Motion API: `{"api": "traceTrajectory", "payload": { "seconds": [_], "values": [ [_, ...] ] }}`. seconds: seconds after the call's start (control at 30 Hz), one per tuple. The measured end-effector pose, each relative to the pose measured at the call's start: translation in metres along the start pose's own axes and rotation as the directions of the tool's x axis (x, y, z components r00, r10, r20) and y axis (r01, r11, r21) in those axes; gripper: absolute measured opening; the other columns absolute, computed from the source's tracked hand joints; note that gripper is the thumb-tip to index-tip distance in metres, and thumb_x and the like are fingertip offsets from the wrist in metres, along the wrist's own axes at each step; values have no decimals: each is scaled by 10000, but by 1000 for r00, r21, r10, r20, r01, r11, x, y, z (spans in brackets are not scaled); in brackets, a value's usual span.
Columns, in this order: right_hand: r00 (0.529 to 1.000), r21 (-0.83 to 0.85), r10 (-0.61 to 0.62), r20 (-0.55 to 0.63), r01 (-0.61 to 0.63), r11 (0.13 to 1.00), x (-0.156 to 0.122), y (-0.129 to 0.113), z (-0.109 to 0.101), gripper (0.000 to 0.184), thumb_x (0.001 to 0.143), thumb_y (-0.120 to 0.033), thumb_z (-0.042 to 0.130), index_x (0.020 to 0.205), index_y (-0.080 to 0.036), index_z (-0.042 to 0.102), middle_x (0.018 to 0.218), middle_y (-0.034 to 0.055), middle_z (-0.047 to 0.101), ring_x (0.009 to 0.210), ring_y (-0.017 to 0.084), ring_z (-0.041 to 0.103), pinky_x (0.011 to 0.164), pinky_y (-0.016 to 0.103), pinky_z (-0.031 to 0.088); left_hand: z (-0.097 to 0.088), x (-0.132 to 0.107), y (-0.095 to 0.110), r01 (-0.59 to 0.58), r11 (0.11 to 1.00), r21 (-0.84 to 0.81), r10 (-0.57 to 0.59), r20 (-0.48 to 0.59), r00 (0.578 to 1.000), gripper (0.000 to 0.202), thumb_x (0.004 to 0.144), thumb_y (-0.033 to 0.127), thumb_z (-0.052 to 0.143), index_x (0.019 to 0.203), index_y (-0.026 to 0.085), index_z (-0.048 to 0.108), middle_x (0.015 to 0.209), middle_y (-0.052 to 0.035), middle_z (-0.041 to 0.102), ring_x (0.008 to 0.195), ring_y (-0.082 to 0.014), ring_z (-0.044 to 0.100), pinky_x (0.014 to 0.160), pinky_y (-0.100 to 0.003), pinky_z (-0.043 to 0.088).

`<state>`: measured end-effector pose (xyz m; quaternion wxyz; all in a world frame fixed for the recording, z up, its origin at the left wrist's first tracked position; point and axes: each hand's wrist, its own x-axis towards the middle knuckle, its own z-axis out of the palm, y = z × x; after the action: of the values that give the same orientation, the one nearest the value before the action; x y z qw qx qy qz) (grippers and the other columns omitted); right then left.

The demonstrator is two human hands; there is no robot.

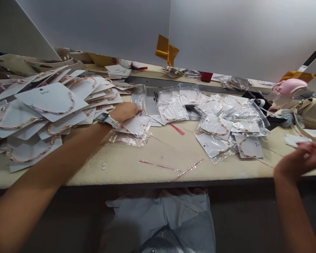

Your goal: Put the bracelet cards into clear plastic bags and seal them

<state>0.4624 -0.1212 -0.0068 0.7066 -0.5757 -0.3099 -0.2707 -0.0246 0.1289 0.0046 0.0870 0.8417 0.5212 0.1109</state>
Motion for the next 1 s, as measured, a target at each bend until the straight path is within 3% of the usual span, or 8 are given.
{"api": "traceTrajectory", "payload": {
  "seconds": [0.03,0.07,0.13,0.27,0.43,0.5,0.77,1.0],
  "values": [
    [978,-41,-53,-201,46,998,-6,-6,24,374,687,-552,438,425,-303,345,535,92,422,682,308,494,708,513,222,1,2,0,48,999,19,-48,11,999,353,924,378,585,1186,141,572,1187,-88,596,1044,-227,606,895,-439,530],
    [982,-43,-104,-157,98,994,-14,-17,47,411,691,-590,424,418,-291,353,526,90,415,636,287,476,689,517,255,1,3,-1,97,995,37,-97,17,995,321,929,366,573,1148,132,590,1164,-95,607,1049,-233,604,902,-444,521],
    [924,30,-259,280,261,965,-34,-50,88,367,736,-556,500,513,-267,467,628,103,535,731,286,531,763,515,343,0,7,-1,155,987,38,-155,7,988,233,929,308,541,1024,117,634,1097,-119,638,1065,-270,597,903,-443,500],
    [506,186,-372,779,380,906,-80,-130,147,222,890,-384,468,759,-240,574,885,94,627,941,252,558,944,475,375,-1,10,-3,194,981,-5,-194,-26,981,157,863,224,511,830,146,642,1057,-147,664,1105,-350,569,890,-412,457],
    [-131,210,-170,977,403,891,-135,-195,218,317,938,-318,460,1135,-133,628,1243,160,592,1187,300,506,1030,458,377,3,9,-9,216,969,-118,-226,-86,970,104,818,163,513,855,142,608,1100,-158,636,1116,-342,557,924,-393,434],
    [-249,150,-51,967,397,905,-159,-209,243,469,959,-383,462,1320,-89,524,1381,182,507,1268,312,462,1066,446,362,7,11,-12,234,953,-191,-259,-118,959,183,799,167,551,976,141,585,1085,-146,629,1087,-319,569,925,-381,436],
    [-206,84,-9,979,360,929,-233,-208,288,512,983,-331,412,1355,19,448,1464,248,394,1372,310,355,1133,400,258,17,20,-30,296,798,-525,-403,-101,909,417,668,160,702,1056,162,548,909,-51,610,915,-233,612,831,-318,473],
    [-178,19,16,984,189,982,-223,-199,293,400,995,-263,308,1096,-60,637,1242,212,605,1174,306,551,1021,390,380,10,12,-25,233,576,-784,-422,-40,906,261,671,173,731,889,174,589,804,-25,611,773,-174,593,731,-276,470]
  ]
}}
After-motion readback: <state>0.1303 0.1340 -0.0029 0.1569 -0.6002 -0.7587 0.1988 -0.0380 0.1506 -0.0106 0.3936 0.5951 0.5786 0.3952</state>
